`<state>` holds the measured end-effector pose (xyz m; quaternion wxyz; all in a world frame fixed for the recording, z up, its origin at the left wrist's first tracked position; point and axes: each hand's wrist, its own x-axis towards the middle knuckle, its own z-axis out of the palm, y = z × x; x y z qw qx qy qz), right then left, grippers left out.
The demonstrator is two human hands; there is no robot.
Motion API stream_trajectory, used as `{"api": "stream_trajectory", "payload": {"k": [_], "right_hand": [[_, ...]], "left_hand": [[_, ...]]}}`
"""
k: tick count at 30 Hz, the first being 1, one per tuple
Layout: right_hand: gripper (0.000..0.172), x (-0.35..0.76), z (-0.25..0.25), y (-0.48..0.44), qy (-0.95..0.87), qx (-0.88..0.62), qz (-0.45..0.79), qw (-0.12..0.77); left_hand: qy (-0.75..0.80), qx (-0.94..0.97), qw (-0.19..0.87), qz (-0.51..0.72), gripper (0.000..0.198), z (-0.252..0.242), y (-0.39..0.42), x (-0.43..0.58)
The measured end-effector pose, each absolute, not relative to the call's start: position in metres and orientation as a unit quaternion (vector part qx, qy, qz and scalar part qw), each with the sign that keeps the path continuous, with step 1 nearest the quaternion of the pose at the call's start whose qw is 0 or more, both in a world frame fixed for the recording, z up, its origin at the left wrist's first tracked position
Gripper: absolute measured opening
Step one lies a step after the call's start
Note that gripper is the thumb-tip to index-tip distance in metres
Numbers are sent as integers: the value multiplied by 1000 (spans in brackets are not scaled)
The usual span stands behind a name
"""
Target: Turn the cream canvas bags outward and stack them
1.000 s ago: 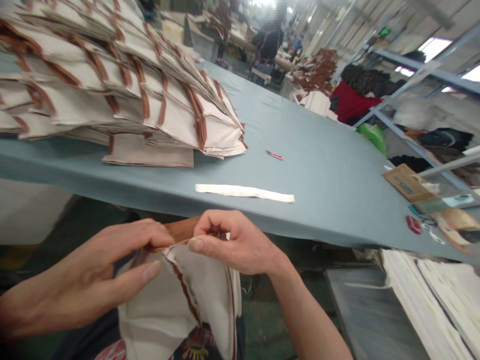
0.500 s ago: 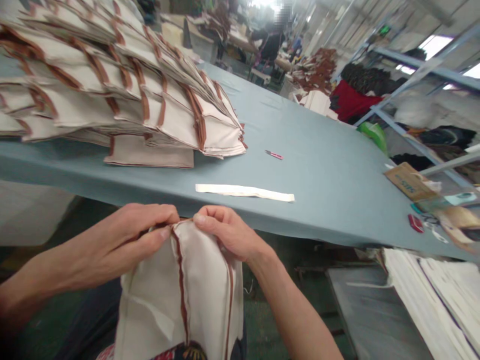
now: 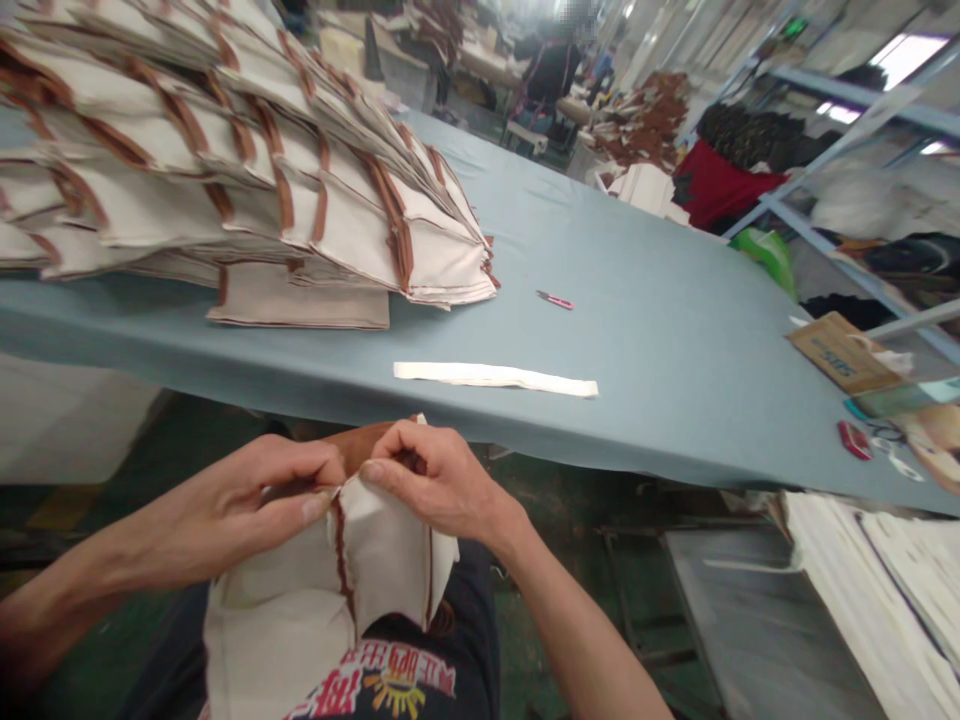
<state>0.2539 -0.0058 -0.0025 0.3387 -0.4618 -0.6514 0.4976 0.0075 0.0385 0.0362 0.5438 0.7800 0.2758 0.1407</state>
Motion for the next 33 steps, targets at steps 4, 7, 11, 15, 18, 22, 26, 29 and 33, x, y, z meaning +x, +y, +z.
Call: {"api": "stream_trajectory", "payload": {"k": [4,7,11,15,18,22,26,29,33], "right_hand": [[32,255,-8,-10,-675,-461,464,342],[24,254,-9,-11,-686,-459,445,347],[23,253,-9,-13,-698,-444,427,365],[34,253,-7,-17,-718,-445,389,368],[40,251,-3,-18,-735,-456,359,349],[39,247,-1,-21,-743,-458,347,343],[39,245,-6,-23,-755,-448,347,331],[33,246,-12,-23,-751,-454,355,322],[21,246,-17,-20,-727,-476,386,309]], "left_hand": [[255,789,535,160,24,35,39,9],[238,791,539,166,22,34,39,10],[234,789,540,177,23,30,38,9],[241,786,537,190,25,28,37,8],[249,780,540,195,25,27,36,10],[270,758,564,186,24,26,35,12],[290,729,594,178,23,20,34,13],[308,698,623,169,24,12,35,12],[369,617,677,160,25,1,37,10]]}}
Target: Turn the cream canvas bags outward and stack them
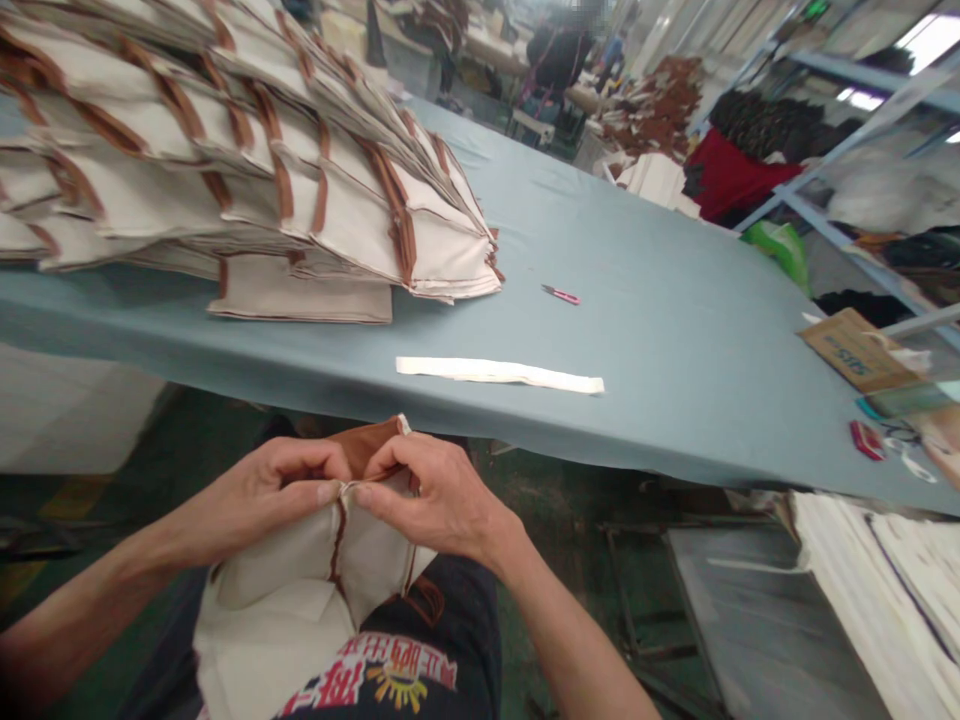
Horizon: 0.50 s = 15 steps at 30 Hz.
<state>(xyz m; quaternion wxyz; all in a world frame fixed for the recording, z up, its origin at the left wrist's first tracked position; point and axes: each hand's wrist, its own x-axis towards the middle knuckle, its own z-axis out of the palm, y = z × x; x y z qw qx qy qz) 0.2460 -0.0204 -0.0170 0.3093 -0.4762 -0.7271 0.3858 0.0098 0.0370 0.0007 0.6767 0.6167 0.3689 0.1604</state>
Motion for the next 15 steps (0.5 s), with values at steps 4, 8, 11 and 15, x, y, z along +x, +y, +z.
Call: {"api": "stream_trajectory", "payload": {"k": [4,8,11,15], "right_hand": [[27,244,-24,-19,-738,-480,376,290],[29,239,-38,-15,-740,-520,358,231],[19,236,-48,-12,-745,-535,349,192],[14,235,-58,-11,-747,-532,358,176]], "left_hand": [[411,552,707,165,27,-19,36,10],[449,476,734,181,37,-50,31,15],[468,431,748,189,40,-68,29,17],[480,419,749,181,38,-72,27,13]]}}
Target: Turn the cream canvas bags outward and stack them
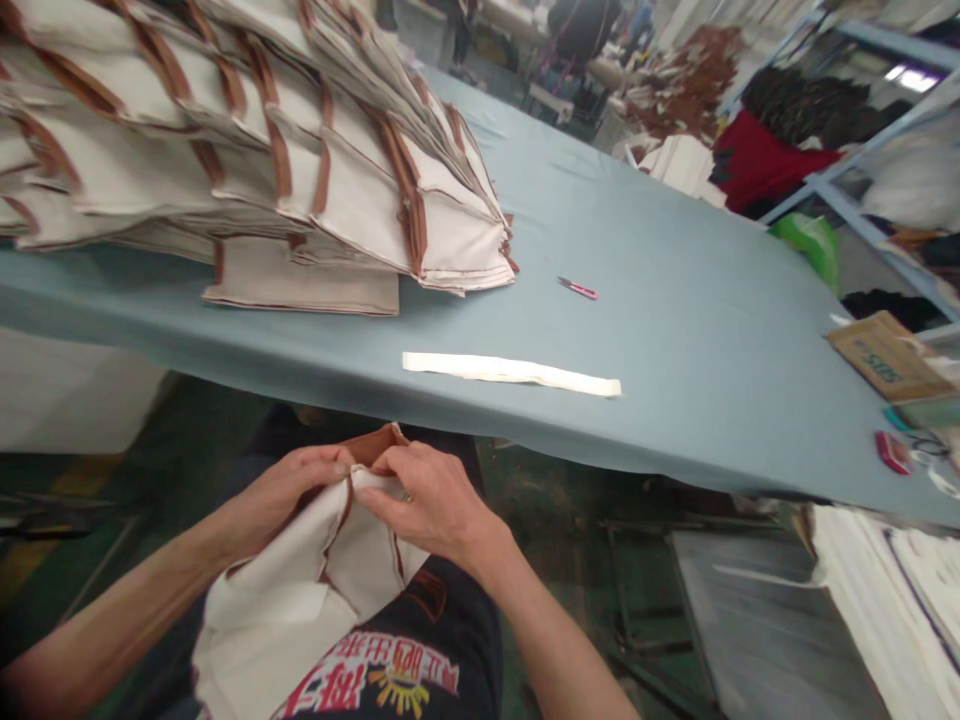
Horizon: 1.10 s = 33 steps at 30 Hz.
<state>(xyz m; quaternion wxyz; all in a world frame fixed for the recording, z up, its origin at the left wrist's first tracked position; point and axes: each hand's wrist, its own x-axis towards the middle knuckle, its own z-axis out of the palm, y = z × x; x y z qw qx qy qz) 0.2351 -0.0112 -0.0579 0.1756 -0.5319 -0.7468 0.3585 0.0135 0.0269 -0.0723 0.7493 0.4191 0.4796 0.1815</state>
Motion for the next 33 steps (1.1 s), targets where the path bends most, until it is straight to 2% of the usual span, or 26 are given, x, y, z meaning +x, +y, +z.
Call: {"api": "stream_trajectory", "payload": {"k": [7,13,22,28,33], "right_hand": [[19,239,-55,-11,-736,-505,394,218],[18,242,-22,-9,-743,-461,410,261],[24,241,13,-9,-692,-404,525,286],[44,239,36,-5,-681,-400,546,280],[52,238,45,-2,-686,-389,547,280]], "left_hand": [[461,478,730,160,36,-53,30,7],[415,572,692,147,26,-20,40,-1],[314,723,602,126,20,22,34,-14],[324,766,545,110,21,60,37,-6],[316,771,533,149,21,62,34,0]]}}
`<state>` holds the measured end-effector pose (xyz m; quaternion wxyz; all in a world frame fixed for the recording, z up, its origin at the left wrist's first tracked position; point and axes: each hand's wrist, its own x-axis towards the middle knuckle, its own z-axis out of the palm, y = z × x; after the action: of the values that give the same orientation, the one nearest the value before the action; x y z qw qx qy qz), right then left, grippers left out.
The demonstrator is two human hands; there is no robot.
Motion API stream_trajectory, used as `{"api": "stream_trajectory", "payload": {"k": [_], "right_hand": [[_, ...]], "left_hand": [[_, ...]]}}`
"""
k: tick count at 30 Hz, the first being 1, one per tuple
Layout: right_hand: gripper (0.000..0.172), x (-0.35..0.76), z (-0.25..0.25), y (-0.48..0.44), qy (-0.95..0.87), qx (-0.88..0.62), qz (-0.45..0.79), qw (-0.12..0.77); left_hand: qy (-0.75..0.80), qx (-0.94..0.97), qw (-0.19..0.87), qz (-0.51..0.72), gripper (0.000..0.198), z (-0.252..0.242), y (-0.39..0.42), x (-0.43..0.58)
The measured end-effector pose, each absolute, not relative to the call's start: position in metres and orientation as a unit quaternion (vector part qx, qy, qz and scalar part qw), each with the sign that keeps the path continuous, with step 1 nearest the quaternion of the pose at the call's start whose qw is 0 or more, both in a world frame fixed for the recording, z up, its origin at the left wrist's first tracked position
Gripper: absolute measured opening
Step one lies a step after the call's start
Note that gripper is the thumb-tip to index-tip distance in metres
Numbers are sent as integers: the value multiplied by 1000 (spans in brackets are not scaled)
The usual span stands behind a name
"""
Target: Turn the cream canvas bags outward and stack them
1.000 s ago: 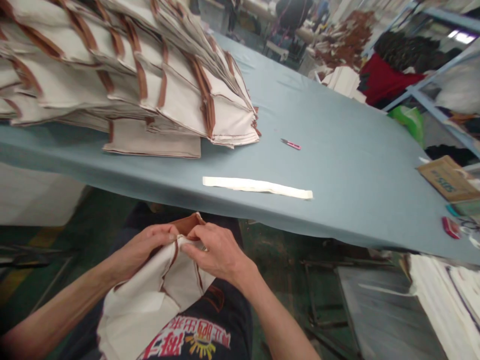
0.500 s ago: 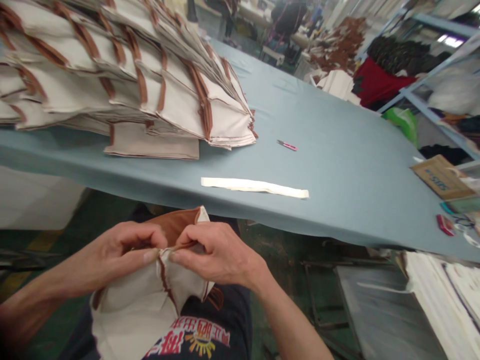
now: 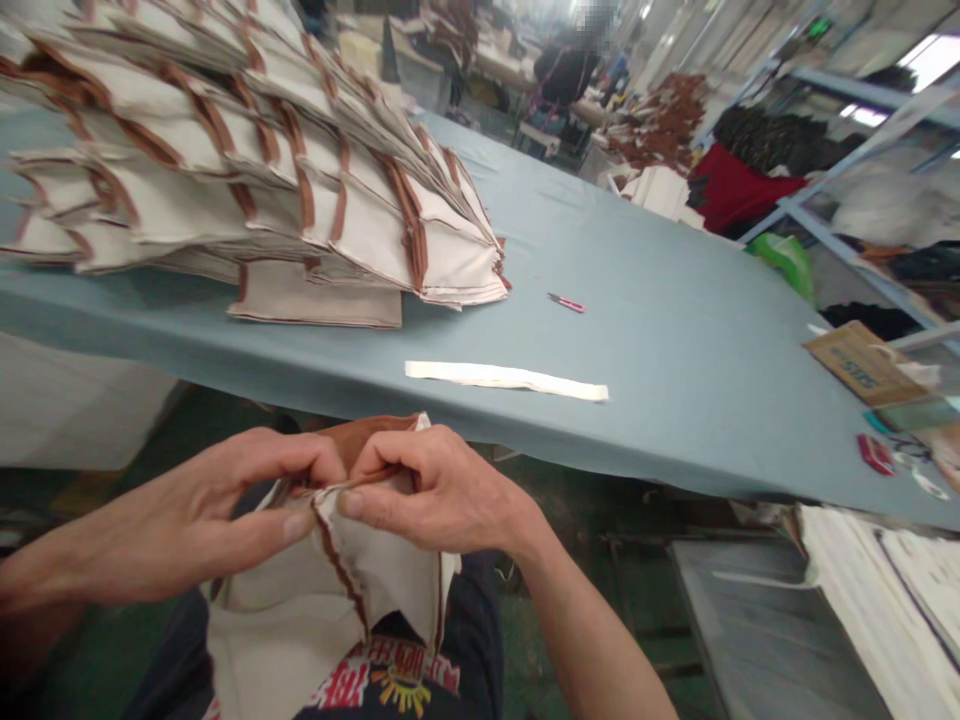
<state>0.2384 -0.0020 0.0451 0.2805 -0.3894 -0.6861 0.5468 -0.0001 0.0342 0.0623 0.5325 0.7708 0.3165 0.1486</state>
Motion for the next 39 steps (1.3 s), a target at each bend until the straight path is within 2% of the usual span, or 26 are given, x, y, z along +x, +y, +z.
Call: {"api": "stream_trajectory", "payload": {"k": [5,10,15,22,24,27,29,34,39], "right_hand": [[58,239,37,-1,-674,-393,560,277],[48,238,33,-4,-659,-401,570,281],[49,235,34,-10,-676,-412,540,286],[21,230,36,-18,-708,-423,483,293],[27,227,35,-18,-704,-431,483,291],[50,221,31,-17,-679,-448,500,296],[59,219,27,-17,-662,-448,519,304],[53,216,27,-21,-672,-426,538,279],[52,212,28,-19,-681,-409,540,278]], "left_hand": [[326,770,527,152,24,52,30,0],[322,786,507,149,29,47,31,-2],[298,794,491,200,27,36,29,-3],[326,775,476,258,28,34,21,5],[352,756,492,251,28,35,21,4],[363,734,542,190,33,36,25,-2],[347,736,565,139,37,38,28,-9],[290,785,541,84,42,50,33,-24],[312,734,589,127,34,49,25,-17]]}}
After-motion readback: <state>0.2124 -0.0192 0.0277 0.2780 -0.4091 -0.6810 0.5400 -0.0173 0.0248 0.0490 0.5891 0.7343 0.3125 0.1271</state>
